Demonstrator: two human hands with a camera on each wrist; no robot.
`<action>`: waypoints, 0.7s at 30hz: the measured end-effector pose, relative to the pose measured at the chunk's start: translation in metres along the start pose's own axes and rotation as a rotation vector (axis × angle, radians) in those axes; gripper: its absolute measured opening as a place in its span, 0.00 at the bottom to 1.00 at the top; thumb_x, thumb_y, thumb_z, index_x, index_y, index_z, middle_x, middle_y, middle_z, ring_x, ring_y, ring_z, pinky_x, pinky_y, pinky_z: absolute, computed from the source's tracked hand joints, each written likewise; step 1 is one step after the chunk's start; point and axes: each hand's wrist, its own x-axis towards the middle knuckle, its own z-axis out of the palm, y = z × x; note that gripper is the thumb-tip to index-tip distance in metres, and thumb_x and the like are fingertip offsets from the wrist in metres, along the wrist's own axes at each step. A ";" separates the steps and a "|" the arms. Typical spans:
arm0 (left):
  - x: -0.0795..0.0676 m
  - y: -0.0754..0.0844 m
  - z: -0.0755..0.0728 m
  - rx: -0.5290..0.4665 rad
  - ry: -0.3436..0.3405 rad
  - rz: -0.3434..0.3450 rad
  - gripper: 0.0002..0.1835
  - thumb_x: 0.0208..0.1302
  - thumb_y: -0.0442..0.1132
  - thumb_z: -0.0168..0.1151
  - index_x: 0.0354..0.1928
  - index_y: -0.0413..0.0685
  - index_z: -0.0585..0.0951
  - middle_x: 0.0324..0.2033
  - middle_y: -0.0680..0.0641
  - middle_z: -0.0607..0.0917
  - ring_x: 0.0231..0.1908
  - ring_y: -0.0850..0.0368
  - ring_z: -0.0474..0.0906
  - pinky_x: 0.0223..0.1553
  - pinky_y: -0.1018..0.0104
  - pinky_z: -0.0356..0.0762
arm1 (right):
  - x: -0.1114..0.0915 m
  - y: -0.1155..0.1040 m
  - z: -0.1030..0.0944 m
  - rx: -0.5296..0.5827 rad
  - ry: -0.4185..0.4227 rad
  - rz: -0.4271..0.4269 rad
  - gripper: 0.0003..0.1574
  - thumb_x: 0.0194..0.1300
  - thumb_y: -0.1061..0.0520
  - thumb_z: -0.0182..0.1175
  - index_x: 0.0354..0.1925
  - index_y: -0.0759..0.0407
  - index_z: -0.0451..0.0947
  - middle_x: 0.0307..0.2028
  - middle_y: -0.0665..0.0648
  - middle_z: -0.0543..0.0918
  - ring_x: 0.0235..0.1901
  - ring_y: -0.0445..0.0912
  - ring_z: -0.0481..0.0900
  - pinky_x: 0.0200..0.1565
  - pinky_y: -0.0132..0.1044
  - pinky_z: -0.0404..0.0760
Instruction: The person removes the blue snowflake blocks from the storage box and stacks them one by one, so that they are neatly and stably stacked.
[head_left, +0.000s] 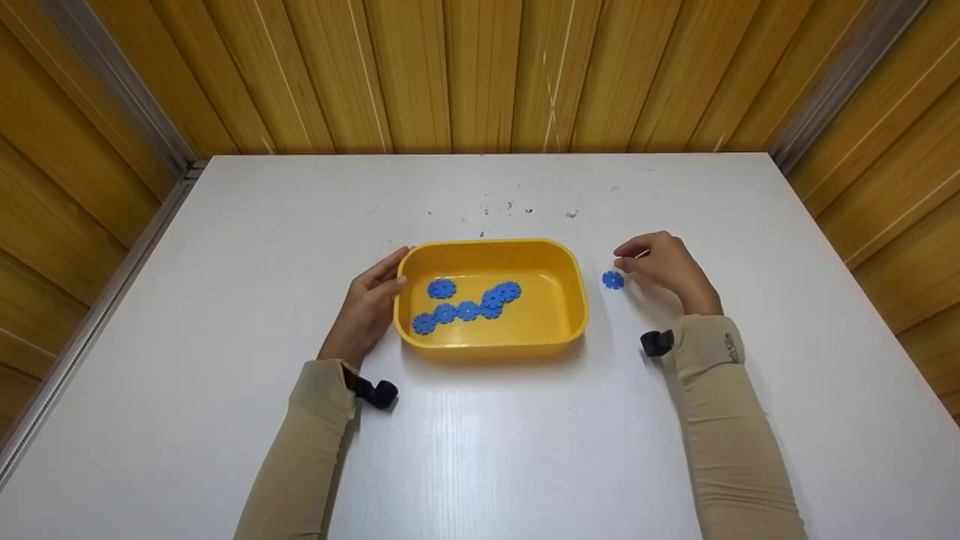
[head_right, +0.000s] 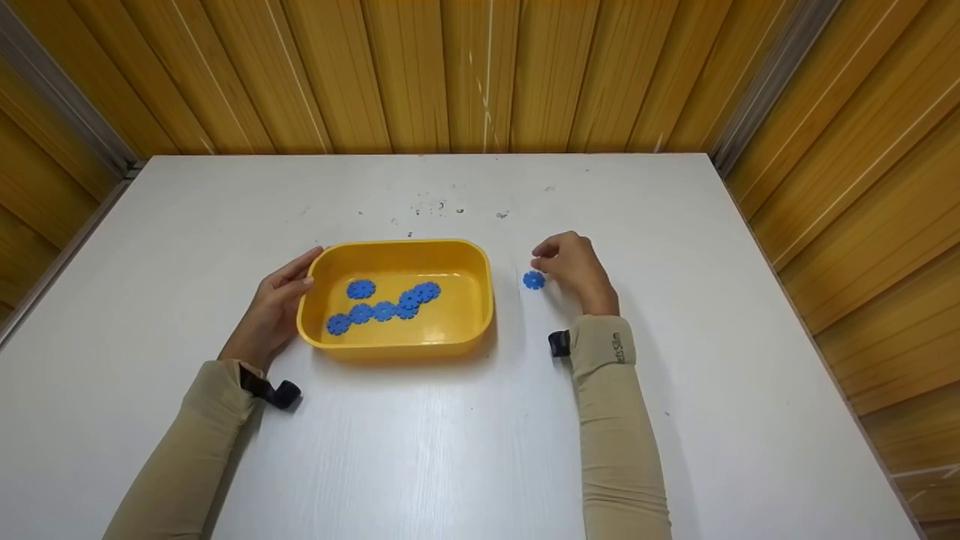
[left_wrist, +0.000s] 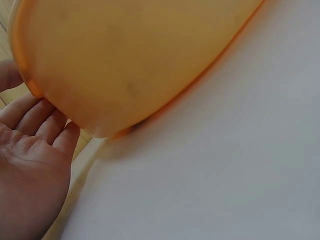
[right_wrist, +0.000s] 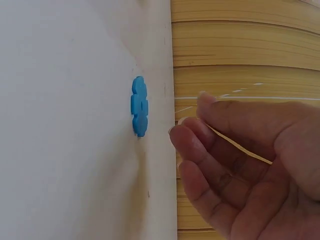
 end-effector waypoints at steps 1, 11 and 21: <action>0.000 0.000 0.000 -0.004 -0.001 0.001 0.32 0.74 0.28 0.50 0.78 0.44 0.61 0.79 0.47 0.63 0.79 0.56 0.57 0.77 0.64 0.61 | 0.000 -0.002 -0.001 -0.003 0.003 -0.004 0.23 0.73 0.55 0.60 0.61 0.65 0.80 0.60 0.70 0.80 0.57 0.60 0.75 0.69 0.56 0.74; -0.001 0.002 0.001 0.004 -0.001 0.008 0.32 0.74 0.28 0.50 0.78 0.43 0.61 0.79 0.47 0.62 0.79 0.56 0.56 0.79 0.63 0.58 | -0.004 -0.026 -0.014 -0.028 0.011 -0.059 0.26 0.73 0.52 0.61 0.62 0.65 0.79 0.60 0.69 0.81 0.56 0.60 0.78 0.63 0.55 0.79; 0.000 0.001 0.002 0.012 0.013 -0.007 0.32 0.73 0.28 0.50 0.78 0.44 0.62 0.79 0.48 0.62 0.79 0.57 0.55 0.79 0.64 0.57 | -0.003 -0.059 -0.015 -0.049 -0.016 -0.123 0.23 0.72 0.57 0.62 0.62 0.64 0.80 0.57 0.69 0.83 0.56 0.60 0.80 0.63 0.58 0.80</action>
